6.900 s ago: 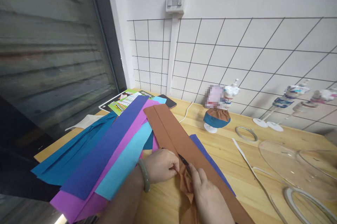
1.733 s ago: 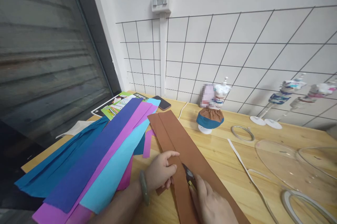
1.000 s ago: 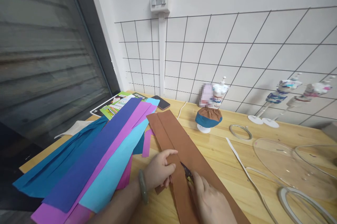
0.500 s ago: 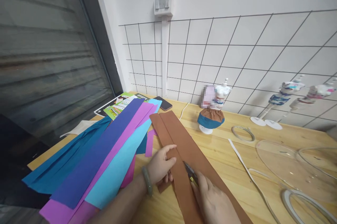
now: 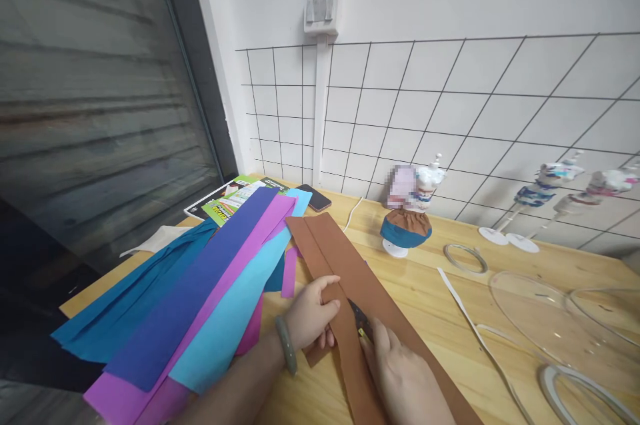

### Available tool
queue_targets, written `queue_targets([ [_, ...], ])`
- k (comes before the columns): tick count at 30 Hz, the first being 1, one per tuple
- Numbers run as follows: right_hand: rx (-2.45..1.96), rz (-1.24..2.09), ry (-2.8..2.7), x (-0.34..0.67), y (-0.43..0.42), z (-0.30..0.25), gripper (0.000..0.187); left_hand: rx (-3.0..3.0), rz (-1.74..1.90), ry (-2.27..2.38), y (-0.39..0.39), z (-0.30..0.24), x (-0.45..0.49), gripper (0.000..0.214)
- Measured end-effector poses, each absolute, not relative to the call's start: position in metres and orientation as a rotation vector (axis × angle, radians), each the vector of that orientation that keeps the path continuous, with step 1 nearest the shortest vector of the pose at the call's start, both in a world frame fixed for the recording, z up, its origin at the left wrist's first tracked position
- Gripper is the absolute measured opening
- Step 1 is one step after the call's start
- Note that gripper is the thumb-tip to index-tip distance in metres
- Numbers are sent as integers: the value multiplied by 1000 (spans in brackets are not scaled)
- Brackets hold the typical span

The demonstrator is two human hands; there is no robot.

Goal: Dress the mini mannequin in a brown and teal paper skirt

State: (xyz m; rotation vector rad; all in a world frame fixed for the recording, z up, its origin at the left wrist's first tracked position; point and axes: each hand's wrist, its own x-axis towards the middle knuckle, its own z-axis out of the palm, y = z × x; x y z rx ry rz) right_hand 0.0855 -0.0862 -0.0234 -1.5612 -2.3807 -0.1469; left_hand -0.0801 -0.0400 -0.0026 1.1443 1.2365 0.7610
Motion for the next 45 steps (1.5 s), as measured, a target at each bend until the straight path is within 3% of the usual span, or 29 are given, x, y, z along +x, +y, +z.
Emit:
queue_targets([
  [14,-1808,-15,-2582,80,-84,-20,45,1152,777,1255,-39,-7,-83,51],
  [26,-1738,-42,-2565,82,-82,-24,45,1160,793,1264,-39,-10,-83,63],
  [45,-1676,-44,-2438,77,-79,-19,30,1220,1001,1200,-37,-10,-87,57],
])
